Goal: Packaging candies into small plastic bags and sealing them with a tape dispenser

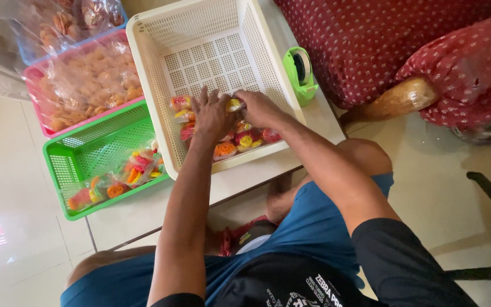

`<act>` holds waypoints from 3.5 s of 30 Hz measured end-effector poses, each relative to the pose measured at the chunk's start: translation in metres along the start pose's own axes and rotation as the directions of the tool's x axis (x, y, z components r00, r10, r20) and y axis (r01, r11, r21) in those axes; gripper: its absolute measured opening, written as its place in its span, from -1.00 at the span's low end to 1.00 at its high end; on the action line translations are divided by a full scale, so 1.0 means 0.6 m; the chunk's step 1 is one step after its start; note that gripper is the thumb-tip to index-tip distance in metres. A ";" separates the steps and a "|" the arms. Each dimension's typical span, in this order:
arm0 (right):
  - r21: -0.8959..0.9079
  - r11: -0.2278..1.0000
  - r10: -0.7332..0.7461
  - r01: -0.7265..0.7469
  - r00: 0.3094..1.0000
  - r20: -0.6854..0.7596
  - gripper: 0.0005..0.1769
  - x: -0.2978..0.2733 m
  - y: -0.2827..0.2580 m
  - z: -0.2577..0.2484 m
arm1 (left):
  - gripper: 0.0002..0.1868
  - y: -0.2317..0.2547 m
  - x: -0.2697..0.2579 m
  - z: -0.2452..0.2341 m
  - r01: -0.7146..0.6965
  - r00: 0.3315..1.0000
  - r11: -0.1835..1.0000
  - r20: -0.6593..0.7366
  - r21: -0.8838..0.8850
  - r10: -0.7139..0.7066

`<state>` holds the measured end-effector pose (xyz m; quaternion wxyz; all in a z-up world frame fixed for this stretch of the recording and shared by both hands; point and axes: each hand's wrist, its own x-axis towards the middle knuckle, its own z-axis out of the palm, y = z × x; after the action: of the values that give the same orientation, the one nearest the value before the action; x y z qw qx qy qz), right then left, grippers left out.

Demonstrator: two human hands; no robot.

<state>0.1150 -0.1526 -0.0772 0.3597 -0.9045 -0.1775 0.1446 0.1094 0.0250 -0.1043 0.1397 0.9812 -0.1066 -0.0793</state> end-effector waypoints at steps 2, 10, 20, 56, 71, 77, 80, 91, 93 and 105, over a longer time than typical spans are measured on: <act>-0.008 1.000 -0.019 0.019 1.000 -0.004 -0.55 -0.002 -0.010 -0.002 | -0.53 -0.017 0.011 0.015 -0.020 0.999 1.000 -0.034 0.011 0.020; 0.030 0.997 -0.073 0.074 0.997 -0.017 -0.58 -0.002 -0.026 0.001 | -0.58 -0.049 0.005 0.021 -0.033 0.999 0.999 -0.039 0.029 0.034; 0.008 1.000 -0.028 0.028 1.000 0.010 -0.59 -0.009 -0.012 0.002 | -0.56 -0.031 -0.010 -0.008 -0.033 0.999 0.997 -0.004 0.066 0.033; -0.162 0.986 -0.012 0.030 0.994 0.113 -0.24 -0.020 -0.044 -0.001 | -0.32 0.000 -0.066 -0.049 0.018 1.000 0.999 -0.004 0.040 -0.017; -0.112 0.965 -0.259 0.238 0.934 -0.248 0.01 -0.040 -0.092 -0.001 | -0.56 -0.065 -0.125 -0.099 -0.242 0.819 0.970 -0.532 0.023 0.216; -0.072 0.880 -0.451 0.470 0.777 -0.438 -0.47 0.017 -0.086 0.038 | -0.79 -0.151 -0.197 -0.194 -0.211 0.832 0.971 -0.543 -0.114 0.117; -0.073 0.815 -0.544 0.575 0.716 -0.438 -0.62 0.061 -0.094 0.072 | -0.80 -0.205 -0.231 -0.229 -0.094 0.870 0.983 -0.494 -0.158 0.003; 0.035 0.810 -0.577 0.585 0.807 -0.126 -0.81 0.102 -0.301 0.165 | -0.65 -0.327 -0.318 -0.224 0.301 0.901 0.896 -0.211 -0.327 -0.379; 0.044 0.824 -0.565 0.565 0.825 -0.009 -0.72 0.114 -0.320 0.178 | -0.66 -0.345 -0.317 -0.200 0.285 0.898 0.886 -0.222 -0.366 -0.380; -0.128 0.875 -0.429 0.467 0.870 0.245 -0.69 0.153 -0.364 0.244 | -0.65 -0.345 -0.314 -0.204 0.491 0.852 0.808 -0.013 -0.326 -0.524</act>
<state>0.0928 0.1222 -0.0384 0.2781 -0.8471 -0.4324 0.1344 -0.0109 0.2941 -0.0248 0.2711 0.9421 0.1807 -0.0792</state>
